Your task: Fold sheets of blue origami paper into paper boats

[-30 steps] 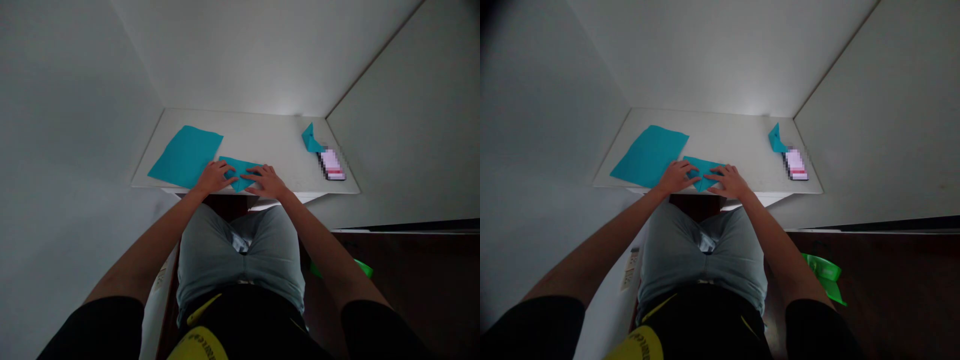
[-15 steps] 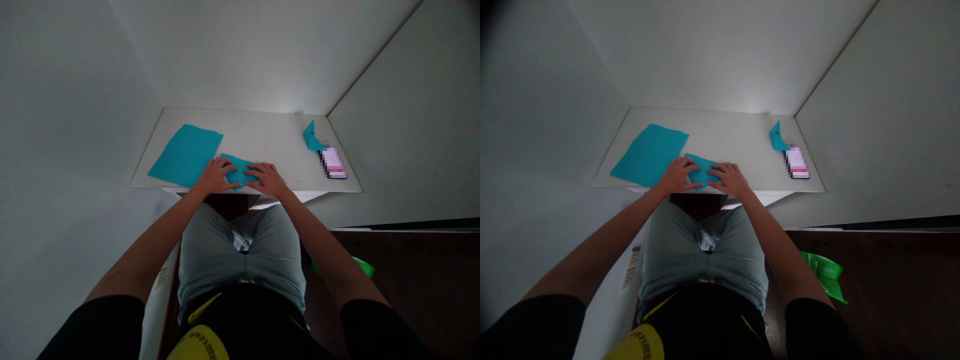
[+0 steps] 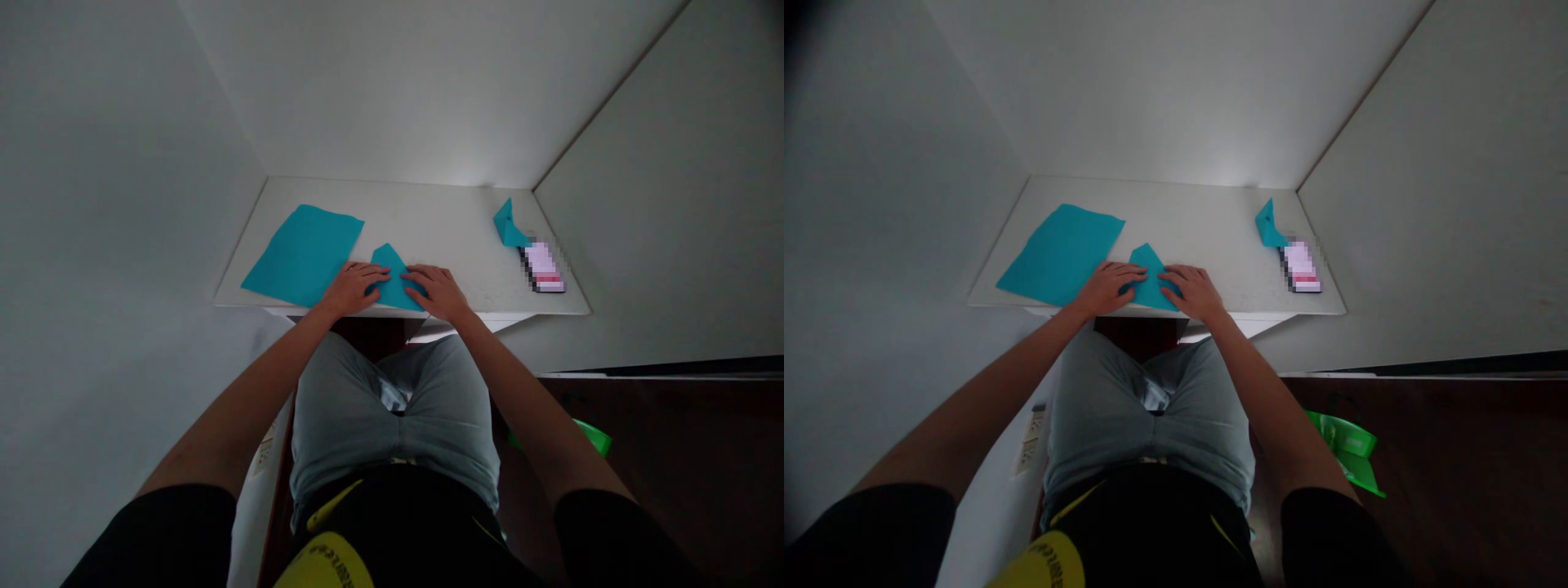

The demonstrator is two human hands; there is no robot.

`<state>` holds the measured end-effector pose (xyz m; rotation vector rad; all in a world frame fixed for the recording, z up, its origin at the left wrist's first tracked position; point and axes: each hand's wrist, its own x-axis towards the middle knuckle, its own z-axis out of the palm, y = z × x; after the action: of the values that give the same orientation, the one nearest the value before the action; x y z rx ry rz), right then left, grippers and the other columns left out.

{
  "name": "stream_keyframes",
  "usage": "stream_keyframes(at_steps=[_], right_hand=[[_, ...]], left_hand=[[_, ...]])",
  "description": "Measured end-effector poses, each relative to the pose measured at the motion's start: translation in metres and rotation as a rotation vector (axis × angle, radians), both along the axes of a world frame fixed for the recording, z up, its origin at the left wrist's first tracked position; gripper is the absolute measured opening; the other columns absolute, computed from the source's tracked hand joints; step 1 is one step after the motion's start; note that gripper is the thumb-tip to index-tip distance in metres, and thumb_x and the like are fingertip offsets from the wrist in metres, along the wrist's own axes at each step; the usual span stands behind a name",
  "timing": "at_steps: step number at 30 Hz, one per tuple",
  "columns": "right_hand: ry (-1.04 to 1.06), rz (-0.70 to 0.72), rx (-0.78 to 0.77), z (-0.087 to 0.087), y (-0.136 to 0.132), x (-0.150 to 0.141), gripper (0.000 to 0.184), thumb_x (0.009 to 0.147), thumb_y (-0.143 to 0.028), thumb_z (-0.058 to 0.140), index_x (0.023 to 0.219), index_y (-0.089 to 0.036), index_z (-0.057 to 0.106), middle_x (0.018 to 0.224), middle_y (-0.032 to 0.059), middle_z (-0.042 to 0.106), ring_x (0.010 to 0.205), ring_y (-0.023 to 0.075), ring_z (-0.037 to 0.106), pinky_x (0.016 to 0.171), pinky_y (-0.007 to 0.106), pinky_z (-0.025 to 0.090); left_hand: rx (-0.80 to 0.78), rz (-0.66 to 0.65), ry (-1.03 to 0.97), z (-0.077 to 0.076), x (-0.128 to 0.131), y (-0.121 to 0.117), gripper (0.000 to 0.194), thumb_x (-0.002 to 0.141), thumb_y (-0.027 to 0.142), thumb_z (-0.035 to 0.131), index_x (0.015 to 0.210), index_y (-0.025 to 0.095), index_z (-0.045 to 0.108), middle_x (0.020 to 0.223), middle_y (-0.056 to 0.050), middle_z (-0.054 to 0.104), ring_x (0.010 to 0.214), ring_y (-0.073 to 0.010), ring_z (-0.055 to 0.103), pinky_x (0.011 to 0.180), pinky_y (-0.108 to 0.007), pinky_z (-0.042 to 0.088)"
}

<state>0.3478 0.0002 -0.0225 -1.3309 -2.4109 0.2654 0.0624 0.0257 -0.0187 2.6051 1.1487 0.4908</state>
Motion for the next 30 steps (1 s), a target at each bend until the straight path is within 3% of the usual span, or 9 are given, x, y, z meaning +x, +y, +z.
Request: stream_keyframes(at_steps=[5,8,11,18,27,30], right_hand=[[-0.012,-0.002,0.013,-0.0017,0.0006,0.0005,0.044,0.112,-0.052,0.054,0.146,-0.031,0.074,0.153,0.0094,0.069,0.141,0.0337,0.060,0.119,0.056,0.043],[-0.019,-0.022,0.011,-0.0002,-0.0008,0.0005,0.045,0.109,-0.055,0.058,0.143,-0.031,0.076,0.140,0.0122,0.072,0.131,0.0345,0.063,0.115,0.056,0.045],[-0.019,-0.029,0.006,0.0004,-0.0014,0.0007,0.046,0.109,-0.056,0.060,0.144,-0.031,0.076,0.140,0.0125,0.072,0.130,0.0344,0.064,0.115,0.056,0.045],[-0.009,0.023,-0.003,-0.0026,0.0014,0.0016,0.049,0.111,-0.061,0.054,0.144,-0.030,0.073,0.168,0.0071,0.060,0.156,0.0322,0.053,0.130,0.058,0.035],[-0.030,-0.004,0.015,0.0018,-0.0025,-0.0021,0.053,0.110,-0.065,0.055,0.145,-0.030,0.073,0.160,0.0082,0.067,0.148,0.0331,0.059,0.125,0.055,0.038],[-0.041,-0.010,0.023,0.0021,-0.0036,-0.0017,0.057,0.108,-0.069,0.055,0.146,-0.029,0.073,0.155,0.0112,0.069,0.145,0.0342,0.060,0.125,0.055,0.039]], left_hand=[[0.041,0.044,0.012,0.0011,-0.0003,-0.0011,0.044,0.101,0.024,0.058,0.138,0.033,0.079,0.156,-0.010,0.066,0.146,-0.0318,0.059,0.124,-0.055,0.041],[0.061,0.053,0.014,0.0009,0.0002,-0.0027,0.037,0.104,0.036,0.061,0.136,0.033,0.081,0.143,-0.011,0.072,0.138,-0.0332,0.062,0.121,-0.055,0.042],[0.065,0.042,-0.009,-0.0004,0.0003,-0.0032,0.039,0.103,0.050,0.067,0.135,0.033,0.081,0.143,-0.009,0.072,0.138,-0.0328,0.062,0.123,-0.055,0.040],[0.072,0.070,0.000,-0.0026,0.0001,-0.0021,0.035,0.106,0.038,0.062,0.137,0.038,0.080,0.151,-0.008,0.068,0.144,-0.0312,0.057,0.124,-0.055,0.037],[0.084,0.118,0.005,-0.0052,-0.0009,-0.0005,0.034,0.109,0.033,0.058,0.132,0.038,0.082,0.142,-0.010,0.069,0.136,-0.0320,0.059,0.115,-0.055,0.040],[0.081,0.098,0.007,-0.0043,-0.0001,-0.0030,0.033,0.107,0.044,0.064,0.134,0.035,0.081,0.146,-0.011,0.068,0.140,-0.0331,0.058,0.120,-0.056,0.037]])
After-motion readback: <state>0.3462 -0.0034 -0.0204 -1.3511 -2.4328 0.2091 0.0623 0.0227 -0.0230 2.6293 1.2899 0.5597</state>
